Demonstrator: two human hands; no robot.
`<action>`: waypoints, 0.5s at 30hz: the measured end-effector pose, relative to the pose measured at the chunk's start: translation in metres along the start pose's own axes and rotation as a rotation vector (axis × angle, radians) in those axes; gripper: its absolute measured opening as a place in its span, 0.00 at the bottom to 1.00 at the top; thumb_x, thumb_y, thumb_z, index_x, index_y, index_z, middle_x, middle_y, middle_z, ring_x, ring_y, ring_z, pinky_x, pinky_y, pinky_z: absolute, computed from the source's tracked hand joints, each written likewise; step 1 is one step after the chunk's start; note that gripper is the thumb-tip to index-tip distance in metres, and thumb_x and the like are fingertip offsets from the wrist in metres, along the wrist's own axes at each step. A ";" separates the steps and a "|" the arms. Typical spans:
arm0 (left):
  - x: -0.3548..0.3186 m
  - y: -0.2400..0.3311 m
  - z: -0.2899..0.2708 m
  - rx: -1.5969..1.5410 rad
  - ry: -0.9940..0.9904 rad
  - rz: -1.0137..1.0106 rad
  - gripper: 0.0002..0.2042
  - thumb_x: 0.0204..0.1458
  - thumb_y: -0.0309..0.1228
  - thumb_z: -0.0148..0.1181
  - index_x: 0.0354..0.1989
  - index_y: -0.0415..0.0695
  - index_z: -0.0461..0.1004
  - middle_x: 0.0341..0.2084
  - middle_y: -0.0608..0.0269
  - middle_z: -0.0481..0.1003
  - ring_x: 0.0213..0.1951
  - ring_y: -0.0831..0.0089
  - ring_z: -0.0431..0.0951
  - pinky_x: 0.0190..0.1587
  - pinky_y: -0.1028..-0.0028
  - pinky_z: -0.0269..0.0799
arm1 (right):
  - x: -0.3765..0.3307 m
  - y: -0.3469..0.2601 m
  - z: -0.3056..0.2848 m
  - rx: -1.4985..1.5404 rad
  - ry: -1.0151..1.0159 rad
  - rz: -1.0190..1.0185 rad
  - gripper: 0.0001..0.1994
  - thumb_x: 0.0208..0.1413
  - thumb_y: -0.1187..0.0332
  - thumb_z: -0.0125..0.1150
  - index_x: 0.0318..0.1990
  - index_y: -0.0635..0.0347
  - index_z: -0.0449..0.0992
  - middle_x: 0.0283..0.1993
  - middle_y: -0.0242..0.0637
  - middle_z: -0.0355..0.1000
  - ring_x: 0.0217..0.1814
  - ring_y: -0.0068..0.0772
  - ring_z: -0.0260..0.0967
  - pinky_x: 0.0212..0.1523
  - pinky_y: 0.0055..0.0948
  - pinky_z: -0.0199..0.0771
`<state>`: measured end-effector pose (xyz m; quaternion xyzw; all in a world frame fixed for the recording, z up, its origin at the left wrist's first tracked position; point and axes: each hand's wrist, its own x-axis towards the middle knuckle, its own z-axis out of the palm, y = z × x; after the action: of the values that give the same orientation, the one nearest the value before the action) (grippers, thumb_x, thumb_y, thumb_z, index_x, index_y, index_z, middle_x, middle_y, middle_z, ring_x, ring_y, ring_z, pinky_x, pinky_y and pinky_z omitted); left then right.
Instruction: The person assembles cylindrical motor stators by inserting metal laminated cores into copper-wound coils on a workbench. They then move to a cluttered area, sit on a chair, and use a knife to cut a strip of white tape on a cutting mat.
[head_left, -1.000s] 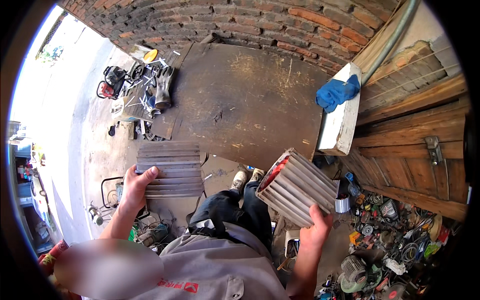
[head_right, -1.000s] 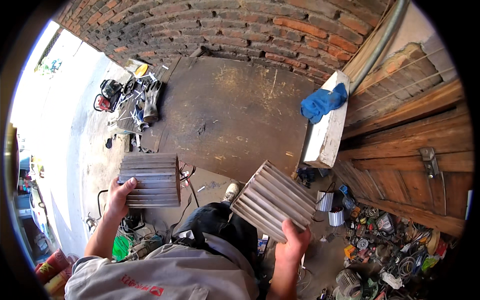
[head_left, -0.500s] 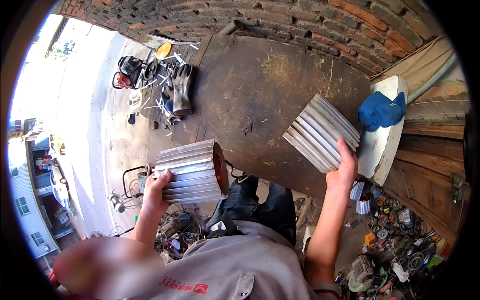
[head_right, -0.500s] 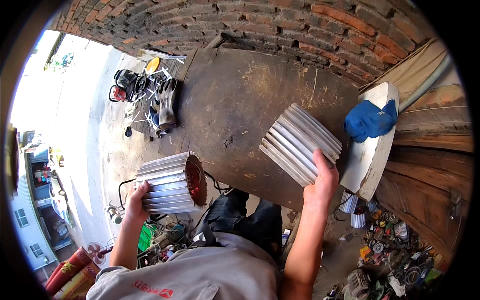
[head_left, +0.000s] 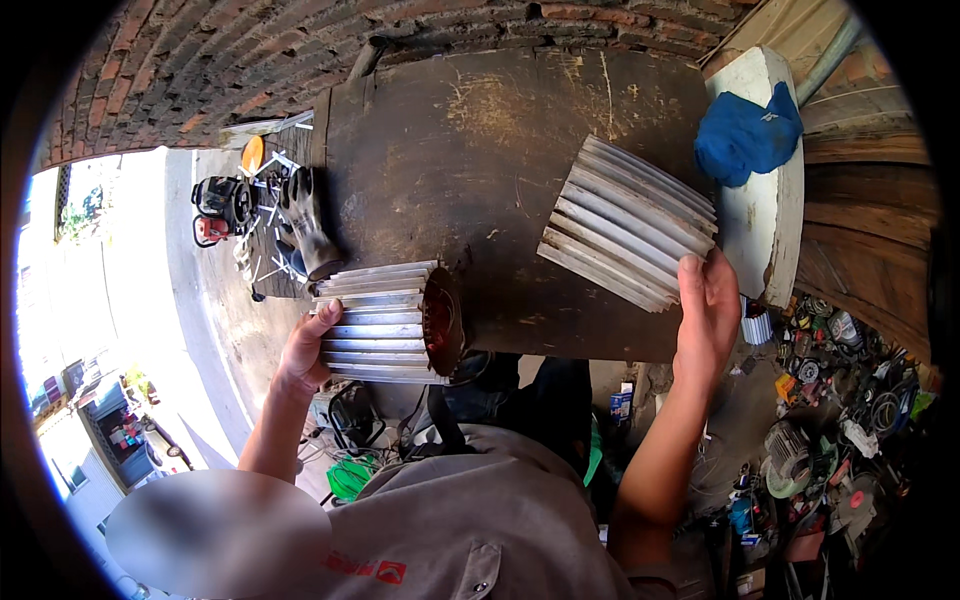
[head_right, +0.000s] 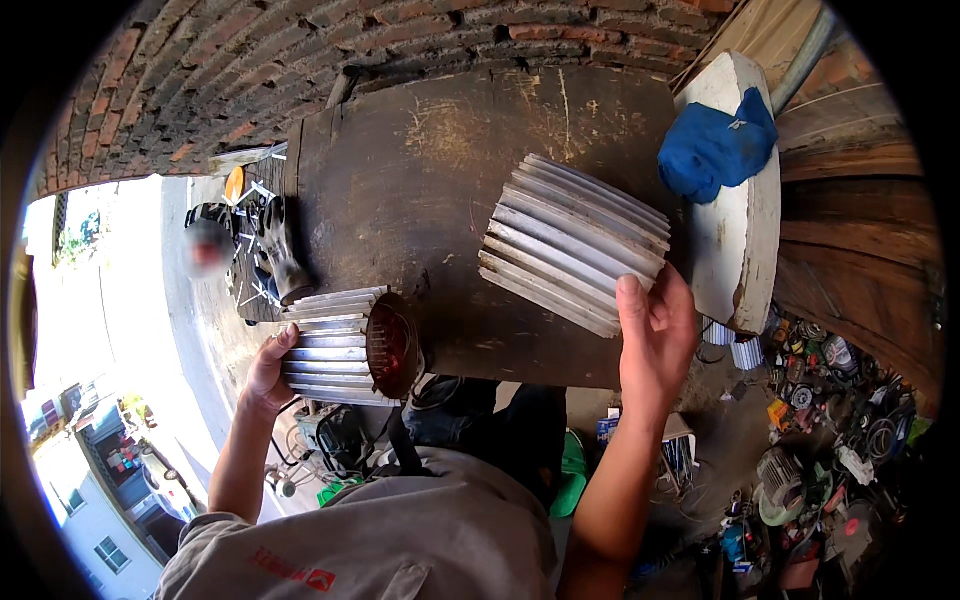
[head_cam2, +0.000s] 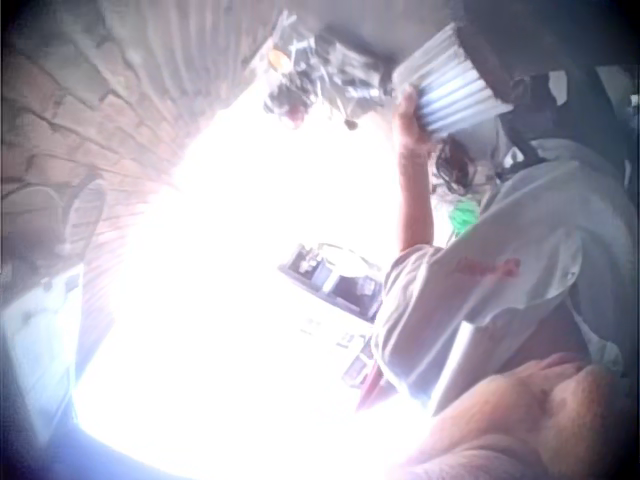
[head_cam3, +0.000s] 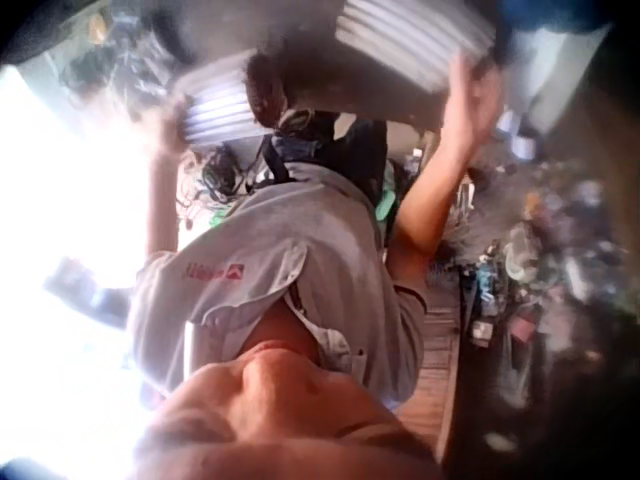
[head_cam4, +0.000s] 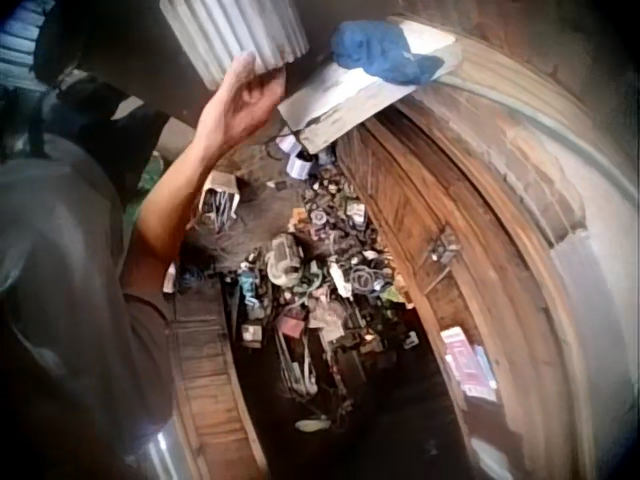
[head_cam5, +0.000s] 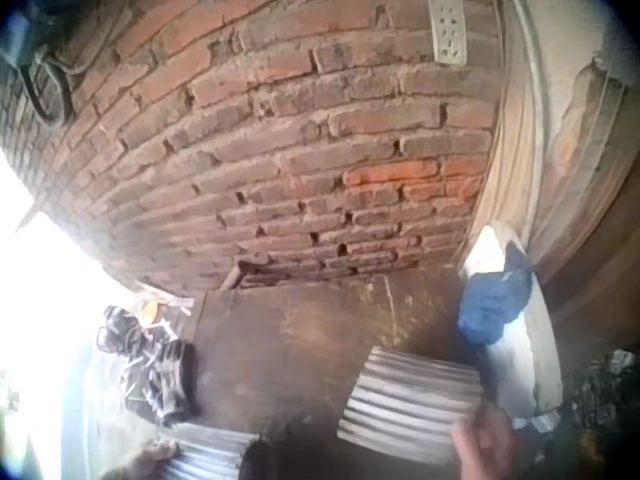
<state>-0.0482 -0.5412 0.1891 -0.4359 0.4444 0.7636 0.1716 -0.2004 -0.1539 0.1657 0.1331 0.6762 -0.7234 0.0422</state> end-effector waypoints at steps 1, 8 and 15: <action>0.006 0.004 -0.003 -0.001 -0.034 -0.021 0.27 0.51 0.45 0.61 0.52 0.34 0.67 0.44 0.49 0.75 0.45 0.59 0.77 0.50 0.60 0.72 | -0.016 0.008 -0.004 -0.282 0.243 -0.151 0.24 0.55 0.61 0.62 0.53 0.71 0.66 0.48 0.41 0.69 0.48 0.29 0.66 0.52 0.27 0.61; 0.039 0.017 -0.028 -0.064 0.039 -0.142 0.27 0.51 0.47 0.60 0.52 0.38 0.67 0.44 0.50 0.74 0.45 0.59 0.76 0.49 0.59 0.73 | -0.100 0.052 0.095 0.074 -0.444 -0.046 0.23 0.52 0.66 0.64 0.54 0.68 0.66 0.50 0.44 0.66 0.39 0.27 0.67 0.38 0.24 0.68; 0.056 0.030 -0.019 -0.039 0.108 -0.209 0.23 0.53 0.48 0.58 0.48 0.40 0.70 0.40 0.53 0.76 0.41 0.62 0.78 0.45 0.60 0.75 | -0.083 0.118 0.162 0.218 -0.603 0.187 0.25 0.50 0.71 0.65 0.55 0.67 0.64 0.54 0.43 0.61 0.45 0.30 0.67 0.40 0.26 0.72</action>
<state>-0.0892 -0.5808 0.1549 -0.5234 0.3904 0.7254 0.2176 -0.1146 -0.3336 0.0805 -0.0215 0.5366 -0.7914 0.2921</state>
